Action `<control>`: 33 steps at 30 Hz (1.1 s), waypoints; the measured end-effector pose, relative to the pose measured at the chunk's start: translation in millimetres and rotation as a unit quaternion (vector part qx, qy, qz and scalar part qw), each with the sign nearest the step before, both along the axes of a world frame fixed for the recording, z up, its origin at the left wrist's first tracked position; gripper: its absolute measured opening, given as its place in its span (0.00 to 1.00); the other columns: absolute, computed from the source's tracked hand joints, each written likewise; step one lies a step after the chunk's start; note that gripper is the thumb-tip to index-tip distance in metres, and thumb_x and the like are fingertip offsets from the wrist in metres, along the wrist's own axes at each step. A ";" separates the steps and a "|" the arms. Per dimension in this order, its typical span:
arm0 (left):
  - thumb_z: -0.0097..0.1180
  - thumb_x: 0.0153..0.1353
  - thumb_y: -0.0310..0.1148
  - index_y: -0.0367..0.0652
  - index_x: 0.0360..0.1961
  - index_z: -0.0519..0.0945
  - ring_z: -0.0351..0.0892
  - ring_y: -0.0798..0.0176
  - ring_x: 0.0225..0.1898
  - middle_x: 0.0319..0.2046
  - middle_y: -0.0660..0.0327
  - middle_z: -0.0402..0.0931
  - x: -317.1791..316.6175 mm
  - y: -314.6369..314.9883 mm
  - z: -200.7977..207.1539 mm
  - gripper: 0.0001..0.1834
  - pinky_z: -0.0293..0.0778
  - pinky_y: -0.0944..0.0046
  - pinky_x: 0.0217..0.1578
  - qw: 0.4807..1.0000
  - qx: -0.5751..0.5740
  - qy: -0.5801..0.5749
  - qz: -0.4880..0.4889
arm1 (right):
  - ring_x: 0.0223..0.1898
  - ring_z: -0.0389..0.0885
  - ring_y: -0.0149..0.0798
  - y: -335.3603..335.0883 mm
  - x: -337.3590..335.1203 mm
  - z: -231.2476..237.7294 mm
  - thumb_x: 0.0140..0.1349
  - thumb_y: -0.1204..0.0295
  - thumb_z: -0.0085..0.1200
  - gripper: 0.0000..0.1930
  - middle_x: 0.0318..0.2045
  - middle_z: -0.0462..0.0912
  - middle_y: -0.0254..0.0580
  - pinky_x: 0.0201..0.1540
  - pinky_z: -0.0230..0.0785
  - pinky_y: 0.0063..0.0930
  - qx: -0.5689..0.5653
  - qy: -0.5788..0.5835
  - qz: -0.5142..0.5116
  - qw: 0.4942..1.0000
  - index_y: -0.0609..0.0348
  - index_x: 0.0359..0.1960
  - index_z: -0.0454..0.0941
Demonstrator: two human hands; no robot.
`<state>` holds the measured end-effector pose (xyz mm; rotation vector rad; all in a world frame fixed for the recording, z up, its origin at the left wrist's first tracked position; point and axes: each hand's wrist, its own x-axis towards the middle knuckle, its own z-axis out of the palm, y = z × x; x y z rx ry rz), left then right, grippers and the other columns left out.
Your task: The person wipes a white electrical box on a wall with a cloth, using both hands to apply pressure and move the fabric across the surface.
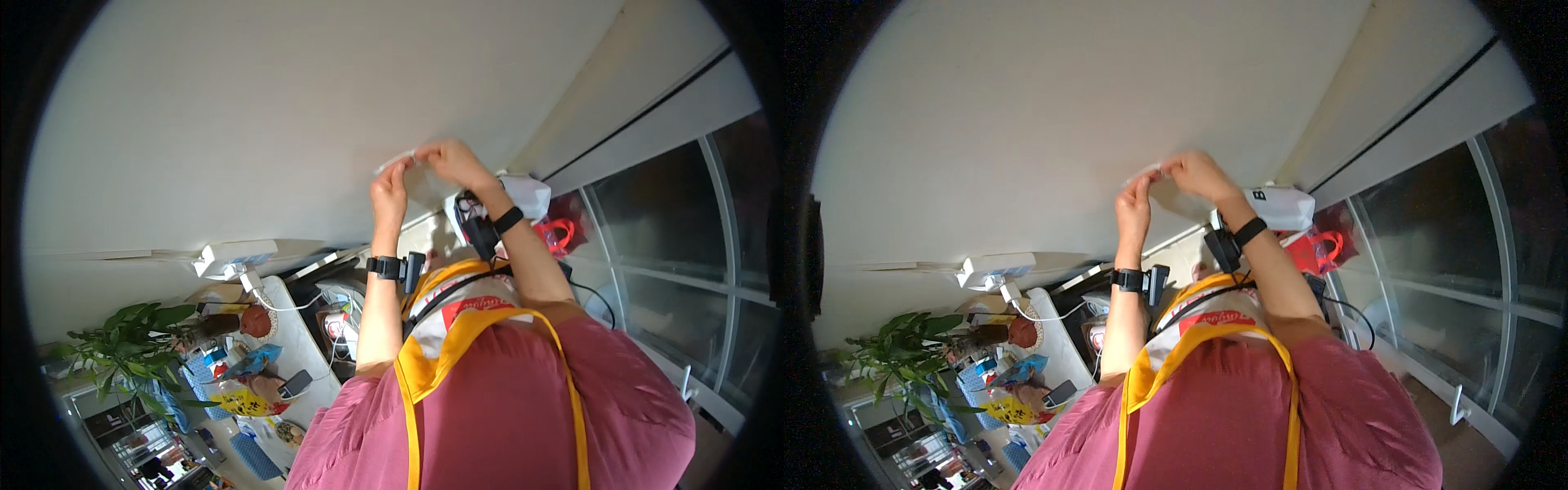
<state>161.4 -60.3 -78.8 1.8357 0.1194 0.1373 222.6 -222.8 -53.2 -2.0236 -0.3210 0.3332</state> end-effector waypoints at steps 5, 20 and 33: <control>0.48 0.71 0.30 0.33 0.47 0.82 0.82 0.64 0.45 0.41 0.55 0.85 14.5 -20.6 46.4 0.14 0.73 0.66 0.50 0.990 -0.095 -0.099 0.010 | 0.33 0.86 0.42 -21.7 11.1 42.1 0.58 0.72 0.47 0.13 0.31 0.86 0.49 0.39 0.75 0.33 0.115 -0.053 -0.071 0.989 0.59 0.35 0.86; 0.47 0.72 0.32 0.32 0.51 0.80 0.80 0.63 0.50 0.46 0.56 0.83 35.6 -56.6 43.1 0.16 0.71 0.64 0.56 0.991 -0.072 -0.085 -0.077 | 0.37 0.85 0.33 -62.8 19.7 14.1 0.61 0.78 0.45 0.13 0.33 0.88 0.44 0.44 0.75 0.26 0.146 -0.041 -0.144 0.978 0.66 0.38 0.85; 0.47 0.72 0.31 0.33 0.49 0.81 0.80 0.64 0.49 0.43 0.55 0.84 30.1 -65.3 124.3 0.15 0.72 0.65 0.54 0.979 -0.101 -0.173 -0.024 | 0.41 0.85 0.33 -54.0 13.9 92.7 0.62 0.82 0.43 0.14 0.37 0.87 0.43 0.47 0.75 0.26 0.296 -0.139 -0.111 0.939 0.67 0.42 0.84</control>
